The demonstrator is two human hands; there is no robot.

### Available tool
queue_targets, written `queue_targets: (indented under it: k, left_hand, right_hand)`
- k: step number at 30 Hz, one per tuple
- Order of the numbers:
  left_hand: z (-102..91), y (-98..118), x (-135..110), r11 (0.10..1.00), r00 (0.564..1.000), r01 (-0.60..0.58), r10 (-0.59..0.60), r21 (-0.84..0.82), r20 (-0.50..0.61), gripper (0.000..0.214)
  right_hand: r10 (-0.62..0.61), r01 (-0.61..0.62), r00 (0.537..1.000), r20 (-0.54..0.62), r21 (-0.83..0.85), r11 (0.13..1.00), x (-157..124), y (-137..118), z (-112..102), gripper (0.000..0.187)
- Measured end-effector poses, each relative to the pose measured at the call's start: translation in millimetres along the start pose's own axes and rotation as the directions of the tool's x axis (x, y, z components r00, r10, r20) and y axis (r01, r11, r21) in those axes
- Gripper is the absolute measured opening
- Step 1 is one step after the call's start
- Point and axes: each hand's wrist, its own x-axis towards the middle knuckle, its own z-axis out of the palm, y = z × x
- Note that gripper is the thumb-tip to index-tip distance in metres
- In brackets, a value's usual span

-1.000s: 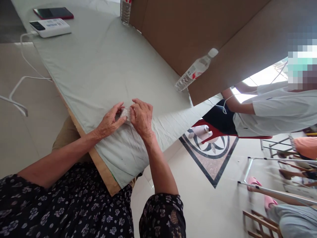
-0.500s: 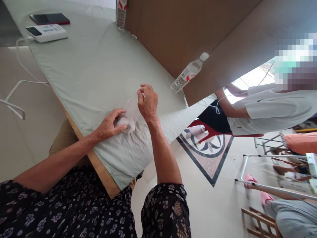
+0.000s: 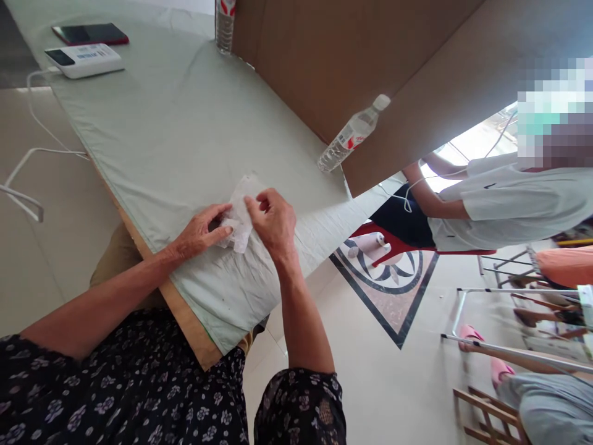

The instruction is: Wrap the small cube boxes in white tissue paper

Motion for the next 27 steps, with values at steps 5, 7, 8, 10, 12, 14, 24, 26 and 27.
queue_targets:
  k: [5,7,8,10,12,14,24,26,27]
  left_hand:
    - [-0.2,-1.5,0.3,0.998,0.998,-0.032,0.034,0.048,-0.045,0.06]
    - [0.0,-0.4,0.6,0.997,0.998,-0.033,0.037,0.067,-0.057,0.058]
    - [0.4,0.2,0.7,0.997,0.997,-0.032,0.037,0.074,-0.063,0.057]
    - [1.4,1.3,0.8,0.997,0.996,-0.029,0.035,0.078,-0.079,0.055]
    - [2.5,2.1,1.0,0.997,0.994,-0.023,0.03,0.069,-0.1,0.051]
    - [3.5,3.1,1.7,0.998,0.993,-0.009,0.017,0.063,-0.117,0.046]
    - [-5.2,15.0,14.4,0.974,0.978,0.092,-0.049,0.209,-0.204,0.009]
    - [-10.0,16.1,17.9,0.976,0.962,0.087,-0.03,0.198,-0.271,0.01]
    - [-12.4,14.9,20.2,0.975,0.954,0.077,-0.011,0.209,-0.3,0.009]
  right_hand:
    - [0.116,-0.084,0.979,0.169,-0.189,0.978,-14.5,3.8,21.6,0.018]
    - [0.158,-0.141,0.98,0.12,-0.142,0.98,-14.4,14.0,23.3,0.018]
    - [0.177,-0.17,0.98,0.086,-0.09,0.981,-15.7,19.8,22.2,0.018]
    - [0.227,-0.229,0.973,0.038,0.036,0.973,-21.6,31.5,17.9,0.018]
    - [0.286,-0.288,0.958,0.034,0.13,0.949,-29.7,41.0,13.6,0.02]
    - [0.328,-0.33,0.944,0.046,0.19,0.925,-36.1,46.4,11.0,0.021]
    - [0.306,-0.296,0.952,-0.01,0.227,0.928,-36.1,45.3,4.4,0.024]
    - [0.299,-0.283,0.953,-0.045,0.212,0.935,-32.4,49.3,1.7,0.025]
    - [0.294,-0.276,0.954,-0.064,0.203,0.94,-29.4,52.4,0.7,0.025]
